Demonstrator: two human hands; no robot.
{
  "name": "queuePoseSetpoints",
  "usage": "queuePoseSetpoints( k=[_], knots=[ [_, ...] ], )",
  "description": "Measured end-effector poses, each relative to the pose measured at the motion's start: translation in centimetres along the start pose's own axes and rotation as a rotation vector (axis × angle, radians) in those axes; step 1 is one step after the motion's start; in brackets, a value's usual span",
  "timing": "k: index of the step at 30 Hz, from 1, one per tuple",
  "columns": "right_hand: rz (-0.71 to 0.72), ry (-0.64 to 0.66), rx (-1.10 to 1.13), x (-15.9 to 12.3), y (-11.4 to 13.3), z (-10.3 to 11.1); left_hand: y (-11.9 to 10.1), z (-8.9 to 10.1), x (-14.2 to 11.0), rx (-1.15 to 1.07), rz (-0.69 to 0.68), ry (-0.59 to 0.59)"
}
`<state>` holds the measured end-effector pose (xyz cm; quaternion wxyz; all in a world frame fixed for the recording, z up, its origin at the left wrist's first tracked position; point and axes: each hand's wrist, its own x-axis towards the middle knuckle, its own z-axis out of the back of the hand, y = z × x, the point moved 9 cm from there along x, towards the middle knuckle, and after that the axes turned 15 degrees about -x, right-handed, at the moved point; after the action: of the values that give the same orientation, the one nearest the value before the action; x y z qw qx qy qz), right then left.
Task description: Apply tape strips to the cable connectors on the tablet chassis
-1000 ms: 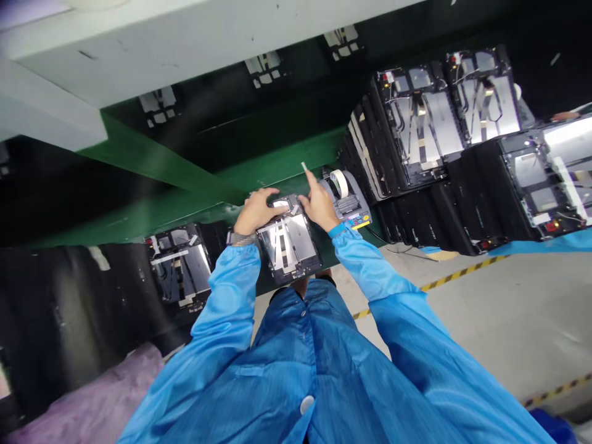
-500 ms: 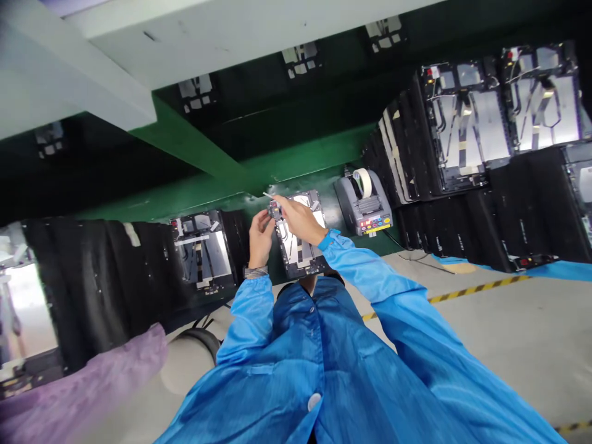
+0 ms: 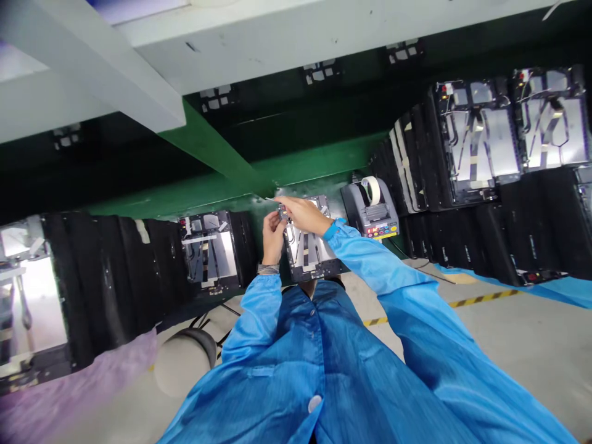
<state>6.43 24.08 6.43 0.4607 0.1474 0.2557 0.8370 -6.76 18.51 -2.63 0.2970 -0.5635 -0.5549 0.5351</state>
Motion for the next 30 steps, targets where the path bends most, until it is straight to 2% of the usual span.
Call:
queuePoseSetpoints(
  k=[2,4,7,9,11,14,18,25,30],
  knots=[
    [-0.047,0.003,0.031,-0.3,-0.4,0.2,0.2,0.2,0.2,-0.017,0.005,-0.001],
    [-0.124,-0.058,0.124,-1.0,-0.6,1.0,0.4,0.3,0.4,-0.017,0.011,0.008],
    [-0.317,-0.217,0.521,-3.1,-0.6,1.8,0.6,0.4,0.5,-0.017,0.023,0.018],
    [-0.454,-0.261,0.930,-4.9,0.2,0.5,0.5,0.5,0.5,-0.016,0.028,0.014],
    [-0.565,-0.267,1.292,-6.5,1.7,-1.8,0.4,0.5,0.5,-0.007,0.025,0.008],
    [-0.687,-0.305,1.583,-8.0,3.4,-4.8,-0.1,0.3,0.5,0.001,0.006,0.022],
    [-0.724,-0.338,1.680,-8.2,3.5,-6.4,-0.5,0.0,0.3,0.014,-0.016,0.046],
    [-0.710,-0.336,1.704,-7.5,2.6,-6.3,-1.4,-0.2,0.3,0.075,-0.059,0.029],
    [-0.703,-0.343,1.739,-7.3,2.6,-6.3,-2.3,-0.5,0.2,0.152,-0.123,0.067]
  ],
)
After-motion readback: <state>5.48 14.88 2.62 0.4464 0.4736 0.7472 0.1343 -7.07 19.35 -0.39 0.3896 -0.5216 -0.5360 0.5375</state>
